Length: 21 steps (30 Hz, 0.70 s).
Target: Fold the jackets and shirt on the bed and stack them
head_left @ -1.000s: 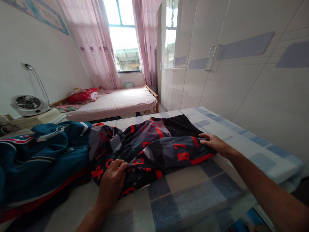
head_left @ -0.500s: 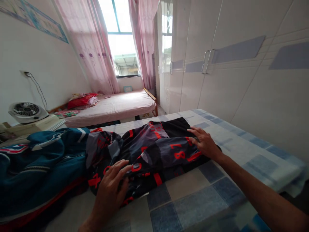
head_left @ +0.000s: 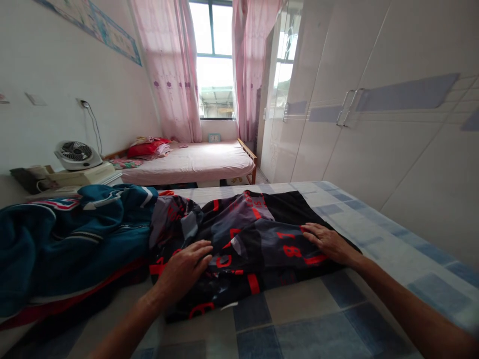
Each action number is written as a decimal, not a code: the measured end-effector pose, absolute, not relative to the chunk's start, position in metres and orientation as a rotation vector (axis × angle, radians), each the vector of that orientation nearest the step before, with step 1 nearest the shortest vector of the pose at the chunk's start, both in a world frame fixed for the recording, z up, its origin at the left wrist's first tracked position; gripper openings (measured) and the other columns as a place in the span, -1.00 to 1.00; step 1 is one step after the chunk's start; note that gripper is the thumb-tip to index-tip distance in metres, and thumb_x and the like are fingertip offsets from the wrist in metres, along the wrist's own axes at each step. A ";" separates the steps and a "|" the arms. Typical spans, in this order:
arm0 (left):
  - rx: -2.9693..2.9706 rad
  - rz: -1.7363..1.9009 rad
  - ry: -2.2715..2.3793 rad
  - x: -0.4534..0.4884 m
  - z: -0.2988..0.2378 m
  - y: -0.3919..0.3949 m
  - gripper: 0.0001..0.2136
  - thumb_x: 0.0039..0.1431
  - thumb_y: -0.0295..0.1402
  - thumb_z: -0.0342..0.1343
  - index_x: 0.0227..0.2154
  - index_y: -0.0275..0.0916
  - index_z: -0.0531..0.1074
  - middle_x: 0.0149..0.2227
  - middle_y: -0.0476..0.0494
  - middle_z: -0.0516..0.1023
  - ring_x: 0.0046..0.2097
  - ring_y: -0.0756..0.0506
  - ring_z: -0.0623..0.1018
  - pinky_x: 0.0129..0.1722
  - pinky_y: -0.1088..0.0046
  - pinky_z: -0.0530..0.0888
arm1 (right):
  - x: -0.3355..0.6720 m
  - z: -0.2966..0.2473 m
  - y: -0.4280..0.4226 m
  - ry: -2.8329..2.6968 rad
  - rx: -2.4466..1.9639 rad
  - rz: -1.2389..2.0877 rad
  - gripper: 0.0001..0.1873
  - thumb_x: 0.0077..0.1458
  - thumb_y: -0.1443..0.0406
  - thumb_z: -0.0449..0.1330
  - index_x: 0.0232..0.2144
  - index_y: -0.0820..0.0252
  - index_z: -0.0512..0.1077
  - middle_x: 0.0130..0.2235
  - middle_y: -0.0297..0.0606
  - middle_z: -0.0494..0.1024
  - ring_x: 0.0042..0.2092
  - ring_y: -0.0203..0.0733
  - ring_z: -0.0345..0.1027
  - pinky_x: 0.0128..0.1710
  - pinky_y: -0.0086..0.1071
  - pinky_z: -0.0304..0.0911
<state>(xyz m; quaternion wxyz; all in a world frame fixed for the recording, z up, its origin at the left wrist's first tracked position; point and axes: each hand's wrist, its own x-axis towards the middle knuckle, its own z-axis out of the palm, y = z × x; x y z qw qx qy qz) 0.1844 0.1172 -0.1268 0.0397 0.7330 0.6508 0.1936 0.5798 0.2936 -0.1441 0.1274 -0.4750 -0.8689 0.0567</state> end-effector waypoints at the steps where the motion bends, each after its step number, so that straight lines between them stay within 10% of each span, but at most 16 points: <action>1: 2.230 0.643 2.042 0.179 -0.120 0.126 -0.67 0.26 -0.22 -0.14 -0.06 -0.08 0.48 0.09 -0.02 0.45 0.09 -0.10 0.45 0.09 0.35 0.37 | 0.578 -0.137 0.300 -2.489 -1.394 0.161 -0.51 0.21 0.09 -0.13 0.05 0.10 0.37 0.12 -0.19 0.39 0.16 -0.11 0.21 0.15 -0.21 0.12; 11: 2.127 0.433 2.202 0.133 -0.094 0.260 -0.65 0.14 -0.44 -0.02 0.00 -0.21 0.39 0.11 -0.21 0.40 0.15 -0.18 0.37 0.14 0.31 0.26 | 0.539 -0.111 0.409 -2.466 -1.575 -0.086 -0.51 0.17 0.23 -0.06 0.12 0.17 0.29 0.17 -0.12 0.32 0.17 -0.01 0.18 0.10 -0.12 0.16; 21: 1.928 0.213 2.107 0.111 -0.109 0.326 -0.67 0.20 -0.26 0.07 -0.01 -0.26 0.33 0.00 -0.20 0.41 -0.05 -0.14 0.47 -0.10 0.17 0.46 | 0.505 -0.132 0.480 -2.605 -1.623 -0.118 -0.43 0.04 0.42 -0.07 0.13 0.12 0.29 0.14 -0.07 0.36 0.17 0.04 0.17 0.03 0.05 0.15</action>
